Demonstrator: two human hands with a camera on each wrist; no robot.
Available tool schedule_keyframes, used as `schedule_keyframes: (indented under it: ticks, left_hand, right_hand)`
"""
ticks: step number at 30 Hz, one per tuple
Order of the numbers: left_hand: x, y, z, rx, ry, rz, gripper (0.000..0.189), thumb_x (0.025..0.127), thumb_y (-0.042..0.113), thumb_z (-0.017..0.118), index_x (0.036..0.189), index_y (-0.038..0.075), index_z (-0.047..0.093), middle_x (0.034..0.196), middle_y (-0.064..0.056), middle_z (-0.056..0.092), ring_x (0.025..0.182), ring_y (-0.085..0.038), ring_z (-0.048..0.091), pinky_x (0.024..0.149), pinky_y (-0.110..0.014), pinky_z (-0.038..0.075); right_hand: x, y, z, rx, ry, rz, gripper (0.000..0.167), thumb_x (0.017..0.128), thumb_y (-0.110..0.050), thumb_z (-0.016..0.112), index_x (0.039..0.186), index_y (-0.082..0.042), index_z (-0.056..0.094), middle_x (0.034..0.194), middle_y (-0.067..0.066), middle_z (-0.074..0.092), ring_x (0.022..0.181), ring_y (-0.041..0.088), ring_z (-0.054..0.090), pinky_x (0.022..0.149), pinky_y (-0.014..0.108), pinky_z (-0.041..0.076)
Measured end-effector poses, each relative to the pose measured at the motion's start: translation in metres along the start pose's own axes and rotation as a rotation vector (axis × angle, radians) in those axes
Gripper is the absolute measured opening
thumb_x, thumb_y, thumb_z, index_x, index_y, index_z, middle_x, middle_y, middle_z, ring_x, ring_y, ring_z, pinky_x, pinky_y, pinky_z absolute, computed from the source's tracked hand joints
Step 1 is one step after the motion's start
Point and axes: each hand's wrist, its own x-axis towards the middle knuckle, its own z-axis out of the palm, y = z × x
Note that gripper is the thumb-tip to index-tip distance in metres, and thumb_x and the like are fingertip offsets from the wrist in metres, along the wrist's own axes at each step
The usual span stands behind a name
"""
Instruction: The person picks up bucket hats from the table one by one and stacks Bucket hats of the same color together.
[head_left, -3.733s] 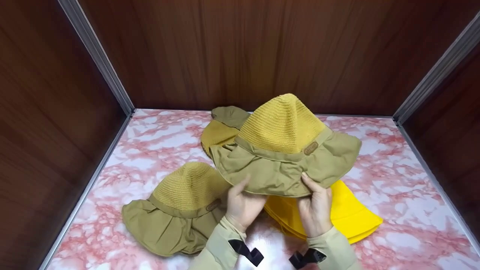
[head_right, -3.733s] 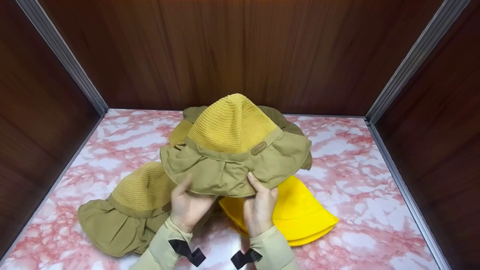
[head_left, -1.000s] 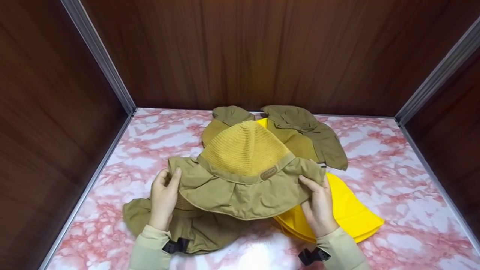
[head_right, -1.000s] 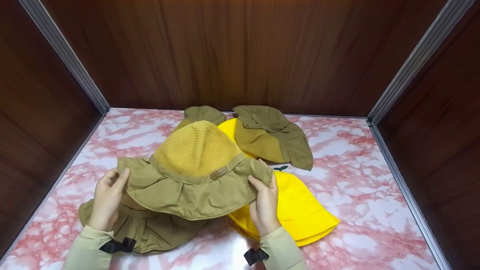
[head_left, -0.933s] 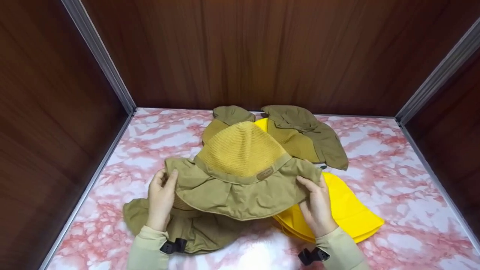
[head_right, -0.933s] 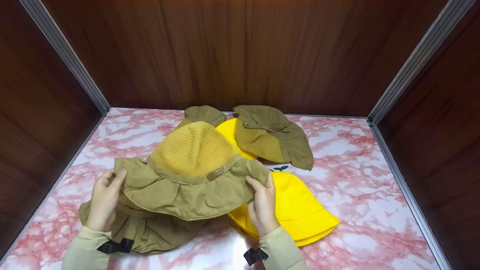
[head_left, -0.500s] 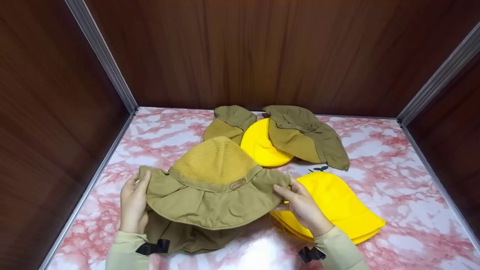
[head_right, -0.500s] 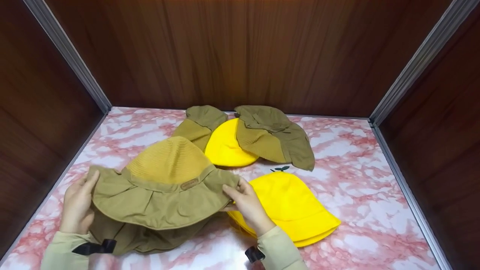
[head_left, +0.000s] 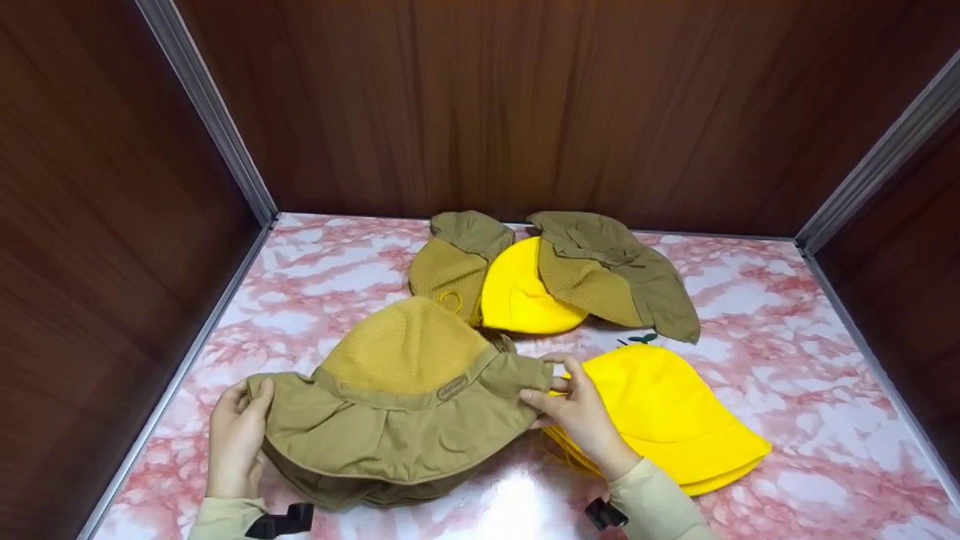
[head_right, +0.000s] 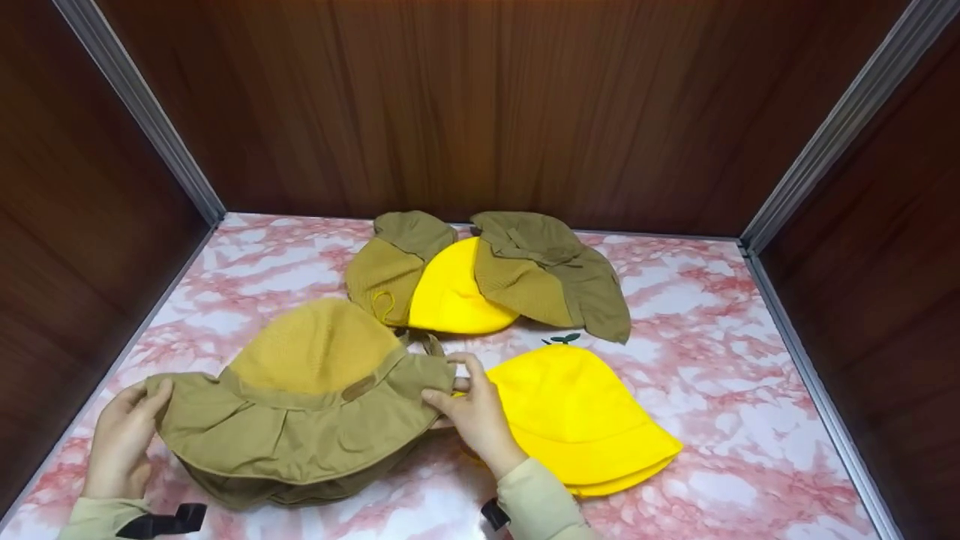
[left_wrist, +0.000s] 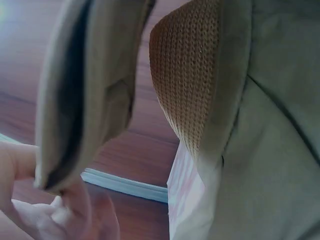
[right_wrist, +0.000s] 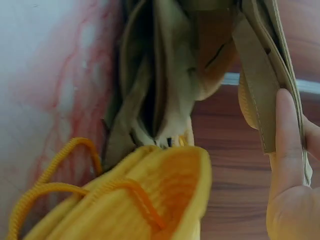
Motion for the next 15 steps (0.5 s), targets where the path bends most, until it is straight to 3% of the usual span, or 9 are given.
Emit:
schedule_keyframes:
  ticks: [2,6,10,15]
  left_hand:
    - [0.001,-0.004,-0.002,0.035,0.027,-0.006,0.056,0.103,0.024,0.049,0.147,-0.008,0.031,0.125,-0.01,0.046,0.087,0.003,0.05,0.076,-0.01,0.046]
    - [0.004,-0.012,-0.006,0.003,0.04,-0.033,0.05,0.104,0.022,0.045,0.144,-0.006,0.032,0.123,-0.006,0.04,0.083,0.003,0.049,0.072,-0.011,0.047]
    - [0.008,-0.017,-0.008,-0.098,0.013,-0.072,0.039,0.106,0.019,0.039,0.139,0.001,0.032,0.121,0.001,0.038,0.089,0.004,0.049,0.079,-0.01,0.048]
    - [0.017,-0.019,-0.005,-0.13,-0.006,-0.089,0.048,0.106,0.017,0.036,0.148,-0.002,0.023,0.123,0.005,0.038,0.101,0.002,0.045,0.088,-0.006,0.044]
  right_hand:
    - [0.0,0.004,0.003,-0.009,-0.019,0.003,0.05,0.089,-0.002,0.071,0.129,0.002,0.04,0.094,0.013,0.072,0.066,0.018,0.07,0.06,0.033,0.061]
    - [0.0,0.011,0.008,-0.056,-0.049,-0.003,0.043,0.093,-0.003,0.066,0.13,0.003,0.044,0.097,0.014,0.069,0.069,0.018,0.069,0.065,0.044,0.062]
    - [-0.001,0.017,0.01,-0.132,-0.078,-0.029,0.039,0.096,-0.001,0.06,0.132,0.002,0.046,0.102,0.021,0.066,0.071,0.02,0.069,0.068,0.05,0.061]
    - [0.0,0.024,0.012,-0.209,-0.085,-0.062,0.041,0.095,0.002,0.059,0.134,-0.001,0.047,0.107,0.027,0.063,0.07,0.025,0.07,0.066,0.051,0.061]
